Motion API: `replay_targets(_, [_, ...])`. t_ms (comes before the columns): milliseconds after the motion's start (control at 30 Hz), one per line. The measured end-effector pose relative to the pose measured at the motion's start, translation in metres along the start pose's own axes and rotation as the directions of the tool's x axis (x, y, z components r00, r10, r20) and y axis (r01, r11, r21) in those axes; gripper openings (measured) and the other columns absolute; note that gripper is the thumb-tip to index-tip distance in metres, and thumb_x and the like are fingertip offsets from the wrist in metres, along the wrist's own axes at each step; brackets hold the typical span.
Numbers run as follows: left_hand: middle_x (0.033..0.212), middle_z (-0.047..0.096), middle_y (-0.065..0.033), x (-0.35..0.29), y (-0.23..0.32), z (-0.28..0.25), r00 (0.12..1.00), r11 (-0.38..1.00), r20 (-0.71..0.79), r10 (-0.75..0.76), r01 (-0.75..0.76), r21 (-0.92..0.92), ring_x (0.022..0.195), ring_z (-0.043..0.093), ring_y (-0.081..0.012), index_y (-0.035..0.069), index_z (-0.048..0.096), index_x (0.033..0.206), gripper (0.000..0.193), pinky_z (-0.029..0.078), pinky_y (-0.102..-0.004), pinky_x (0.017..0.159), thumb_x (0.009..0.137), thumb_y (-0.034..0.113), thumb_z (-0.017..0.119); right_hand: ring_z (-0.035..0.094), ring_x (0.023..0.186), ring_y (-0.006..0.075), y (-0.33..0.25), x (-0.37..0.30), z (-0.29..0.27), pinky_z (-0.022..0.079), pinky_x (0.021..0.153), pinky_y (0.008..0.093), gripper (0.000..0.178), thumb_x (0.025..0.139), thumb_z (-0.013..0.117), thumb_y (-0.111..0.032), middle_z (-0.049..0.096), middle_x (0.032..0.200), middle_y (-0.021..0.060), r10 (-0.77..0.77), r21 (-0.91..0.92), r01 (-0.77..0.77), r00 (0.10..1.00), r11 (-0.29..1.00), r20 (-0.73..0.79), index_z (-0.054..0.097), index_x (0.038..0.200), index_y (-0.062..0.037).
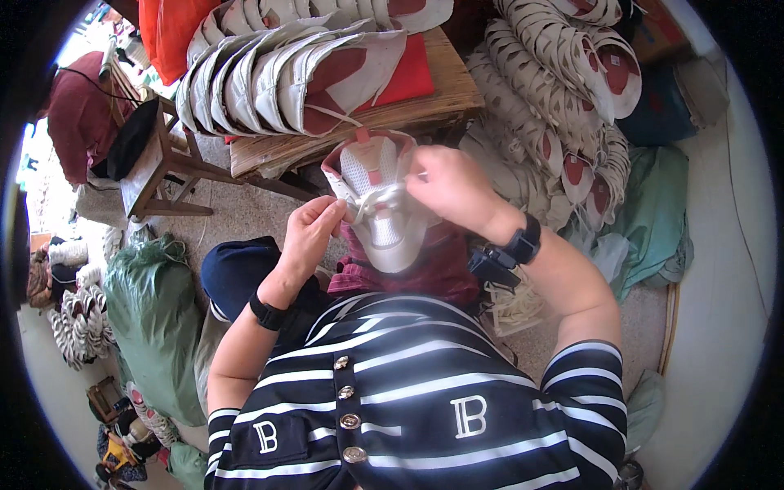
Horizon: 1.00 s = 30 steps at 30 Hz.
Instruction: The person sits on the floor and laces a white sneaker by hand. They thread the laces through the eyelets, pull them tight, and tie a knot. The person then picks up a second shoe and begins the same lacing process.
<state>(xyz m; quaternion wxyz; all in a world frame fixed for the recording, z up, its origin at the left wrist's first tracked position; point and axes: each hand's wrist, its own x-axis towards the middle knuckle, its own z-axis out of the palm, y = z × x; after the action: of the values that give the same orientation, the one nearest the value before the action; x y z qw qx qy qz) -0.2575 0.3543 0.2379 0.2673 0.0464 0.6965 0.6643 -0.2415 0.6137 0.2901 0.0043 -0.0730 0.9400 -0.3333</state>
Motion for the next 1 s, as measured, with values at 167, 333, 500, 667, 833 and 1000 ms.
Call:
replay_targets(167, [0.072, 0.063, -0.0029, 0.005, 0.010, 0.003, 0.990, 0.977, -0.071, 0.123, -0.108, 0.182, 0.062, 0.051, -0.0098, 0.002, 0.069, 0.081, 0.024, 0.043, -0.0276, 0.058, 0.096, 0.019, 0.060, 0.063, 0.072, 0.0278, -0.015, 0.000, 0.008, 0.052, 0.063, 0.0398, 0.012, 0.080, 0.064, -0.010, 0.057, 0.081, 0.0109, -0.420, -0.493, 0.385, 0.906, 0.780, 0.043, 0.055, 0.087, -0.0051])
replay_targets(333, [0.077, 0.063, -0.0158, 0.006, 0.026, 0.011, 0.873, 0.583, -0.002, 0.487, -0.323, 0.745, 0.076, 0.063, -0.0375, 0.002, 0.064, 0.077, 0.016, 0.051, -0.0459, 0.068, 0.085, 0.015, 0.062, 0.062, 0.070, 0.0257, -0.015, 0.002, 0.006, 0.051, 0.061, 0.0356, 0.012, 0.078, 0.063, -0.011, 0.057, 0.080, 0.0099, -0.460, -0.566, 0.438, 0.881, 0.698, 0.113, 0.056, 0.086, -0.0042])
replay_targets(500, [0.084, 0.063, -0.0138, 0.013, 0.037, 0.003, 0.852, 0.407, 0.201, 0.484, -0.422, 0.810, 0.081, 0.064, -0.0357, 0.003, 0.064, 0.082, 0.012, 0.052, -0.0463, 0.070, 0.084, 0.015, 0.065, 0.063, 0.080, 0.0268, -0.018, 0.015, -0.008, 0.051, 0.071, 0.0378, 0.017, 0.077, 0.067, -0.012, 0.057, 0.087, 0.0100, -0.497, -0.527, 0.536, 0.837, 0.659, 0.230, 0.057, 0.089, -0.0044])
replay_targets(667, [0.111, 0.057, -0.0134, 0.014, 0.074, -0.015, 0.678, 0.172, 0.435, 0.592, -0.634, 0.754, 0.098, 0.060, -0.0365, 0.008, 0.058, 0.106, 0.034, 0.051, -0.0427, 0.081, 0.075, 0.000, 0.071, 0.064, 0.093, 0.0313, -0.012, 0.034, -0.036, 0.053, 0.079, 0.0424, 0.031, 0.072, 0.077, -0.010, 0.059, 0.099, 0.0100, -0.522, -0.351, 0.616, 0.786, 0.705, 0.331, 0.058, 0.096, -0.0073])
replay_targets(833, [0.106, 0.056, -0.0123, 0.025, 0.070, -0.028, 0.810, 0.411, 0.433, 0.396, -0.578, 0.705, 0.096, 0.060, -0.0360, 0.006, 0.055, 0.097, 0.028, 0.050, -0.0425, 0.079, 0.075, 0.001, 0.072, 0.066, 0.085, 0.0354, -0.001, 0.043, -0.042, 0.055, 0.070, 0.0461, 0.022, 0.077, 0.073, -0.014, 0.060, 0.099, 0.0130, -0.492, -0.258, 0.636, 0.746, 0.727, 0.449, 0.060, 0.092, -0.0060])
replay_targets(1000, [0.099, 0.057, -0.0116, 0.025, 0.078, -0.034, 0.852, 0.557, 0.423, 0.309, -0.522, 0.646, 0.092, 0.060, -0.0362, 0.006, 0.054, 0.095, 0.027, 0.050, -0.0415, 0.077, 0.077, 0.010, 0.075, 0.064, 0.079, 0.0344, 0.023, 0.031, -0.034, 0.053, 0.068, 0.0458, 0.022, 0.078, 0.074, -0.013, 0.057, 0.102, 0.0104, -0.550, -0.219, 0.644, 0.751, 0.733, 0.365, 0.059, 0.094, -0.0075])
